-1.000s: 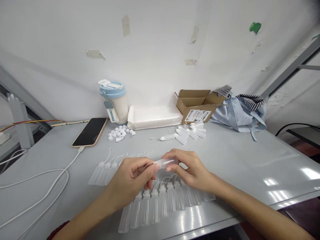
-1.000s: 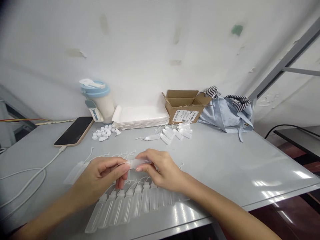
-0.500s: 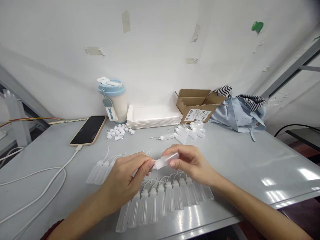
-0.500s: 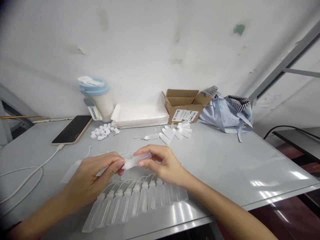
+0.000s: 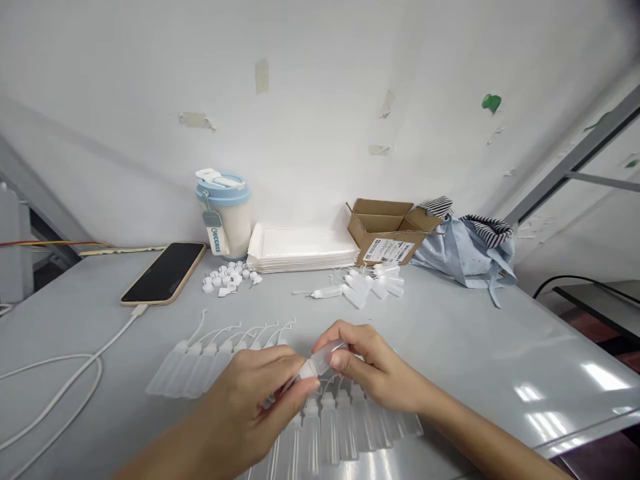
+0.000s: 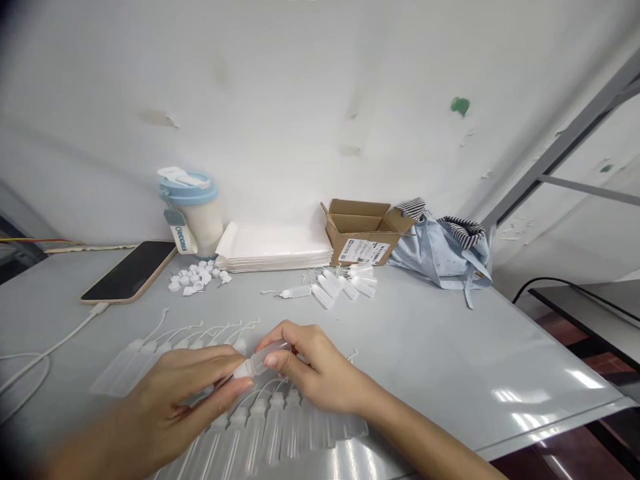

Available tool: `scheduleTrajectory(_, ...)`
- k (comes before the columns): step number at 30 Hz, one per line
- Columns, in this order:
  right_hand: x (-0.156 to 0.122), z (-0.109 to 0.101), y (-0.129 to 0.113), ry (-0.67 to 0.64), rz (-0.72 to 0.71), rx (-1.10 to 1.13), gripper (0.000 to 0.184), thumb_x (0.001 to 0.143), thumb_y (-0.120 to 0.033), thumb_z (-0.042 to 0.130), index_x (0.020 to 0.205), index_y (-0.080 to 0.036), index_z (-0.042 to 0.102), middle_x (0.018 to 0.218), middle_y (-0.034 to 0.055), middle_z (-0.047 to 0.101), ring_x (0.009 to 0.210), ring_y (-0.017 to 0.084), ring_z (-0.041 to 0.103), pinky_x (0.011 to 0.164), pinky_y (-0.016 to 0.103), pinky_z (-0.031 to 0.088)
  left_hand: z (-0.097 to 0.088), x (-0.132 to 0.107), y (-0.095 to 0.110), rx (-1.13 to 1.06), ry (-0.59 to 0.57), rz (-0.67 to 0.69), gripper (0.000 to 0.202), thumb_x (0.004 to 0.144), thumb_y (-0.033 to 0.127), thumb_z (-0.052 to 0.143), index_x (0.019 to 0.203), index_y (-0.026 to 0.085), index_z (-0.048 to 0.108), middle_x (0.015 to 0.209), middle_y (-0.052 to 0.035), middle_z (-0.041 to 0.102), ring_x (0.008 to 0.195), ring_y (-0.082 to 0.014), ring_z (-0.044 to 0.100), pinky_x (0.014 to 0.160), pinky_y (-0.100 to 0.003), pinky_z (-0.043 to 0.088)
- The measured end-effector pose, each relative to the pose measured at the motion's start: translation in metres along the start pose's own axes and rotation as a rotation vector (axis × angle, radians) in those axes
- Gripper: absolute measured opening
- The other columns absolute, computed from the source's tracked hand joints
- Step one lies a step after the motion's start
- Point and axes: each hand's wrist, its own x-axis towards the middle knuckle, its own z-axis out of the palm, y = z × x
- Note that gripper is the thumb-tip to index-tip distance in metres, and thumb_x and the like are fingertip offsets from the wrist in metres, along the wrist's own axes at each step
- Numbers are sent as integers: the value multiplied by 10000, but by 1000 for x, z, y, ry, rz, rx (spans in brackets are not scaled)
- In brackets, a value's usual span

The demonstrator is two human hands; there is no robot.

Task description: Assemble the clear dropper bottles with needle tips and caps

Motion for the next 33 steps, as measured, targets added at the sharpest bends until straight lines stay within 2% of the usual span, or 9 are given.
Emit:
scheduleTrajectory(4, 8, -6, 12, -33, 93, 90, 316, 911, -448, 466, 950, -164, 598, 584, -50, 419, 520, 91, 391, 490, 216, 316, 0, 3, -12, 125, 74, 25, 236, 922, 250, 424, 766, 187, 590, 620, 19, 554, 529, -106, 498, 511, -229, 383)
scheduleTrajectory(7, 17, -20, 27, 235, 61, 1, 294, 895, -437, 494, 1014, -178, 564, 724, 3, 549, 638, 132, 506, 576, 255, 406, -14, 6, -27, 140, 214, -184, 262, 909, 363, 458, 1038, 200, 617, 899, -44, 677, 765, -170, 619, 626, -252, 471)
scheduleTrajectory(9, 23, -35, 40, 477, 45, -216, 294, 871, -418, 525, 1044, -180, 537, 926, 62, 600, 709, 158, 540, 610, 284, 425, -28, 8, -39, 176, 327, -357, 322, 896, 418, 446, 1054, 200, 623, 1039, -66, 672, 821, -195, 625, 575, -247, 475)
scheduleTrajectory(11, 28, -49, 55, 573, 41, -405, 274, 861, -393, 531, 1031, -179, 514, 1036, 103, 600, 787, 191, 554, 611, 297, 430, -42, 8, -51, 237, 392, -425, 323, 874, 420, 452, 1014, 196, 637, 1064, -69, 670, 819, -202, 626, 585, -254, 478)
scheduleTrajectory(16, 35, -65, 76, 540, -42, -652, 220, 871, -327, 499, 1033, -179, 515, 1094, 133, 604, 1041, 278, 527, 797, 409, 447, -65, 5, -76, 385, 469, -510, 263, 837, 349, 445, 898, 208, 658, 986, -68, 694, 784, -222, 634, 717, -323, 476)
scheduleTrajectory(21, 31, -52, 59, 498, -218, -619, 137, 901, -260, 486, 1019, -208, 536, 1104, 109, 616, 1067, 249, 536, 905, 436, 415, -69, 1, -95, 511, 354, -534, 319, 827, 306, 402, 926, 192, 683, 1024, -115, 688, 866, -294, 637, 776, -397, 459)
scheduleTrajectory(24, 27, -41, 46, 407, -277, -591, 97, 909, -223, 480, 953, -213, 565, 1050, 101, 630, 1032, 238, 555, 904, 428, 422, -67, -1, -105, 538, 276, -500, 360, 829, 306, 395, 964, 154, 693, 1037, -149, 682, 938, -335, 605, 803, -434, 451)
scheduleTrajectory(27, 26, -35, 41, 335, -291, -559, 102, 907, -202, 480, 917, -208, 581, 1000, 100, 639, 988, 232, 571, 861, 403, 448, -63, 1, -112, 515, 222, -455, 357, 818, 317, 410, 968, 165, 696, 1073, -130, 675, 950, -304, 609, 802, -387, 465)
scheduleTrajectory(33, 25, -32, 44, 275, -246, -538, 115, 905, -198, 479, 903, -195, 594, 902, 74, 646, 888, 208, 587, 790, 358, 466, -60, 7, -118, 423, 138, -477, 362, 758, 348, 429, 927, 170, 696, 1042, -92, 689, 695, -207, 621, 761, -352, 473)
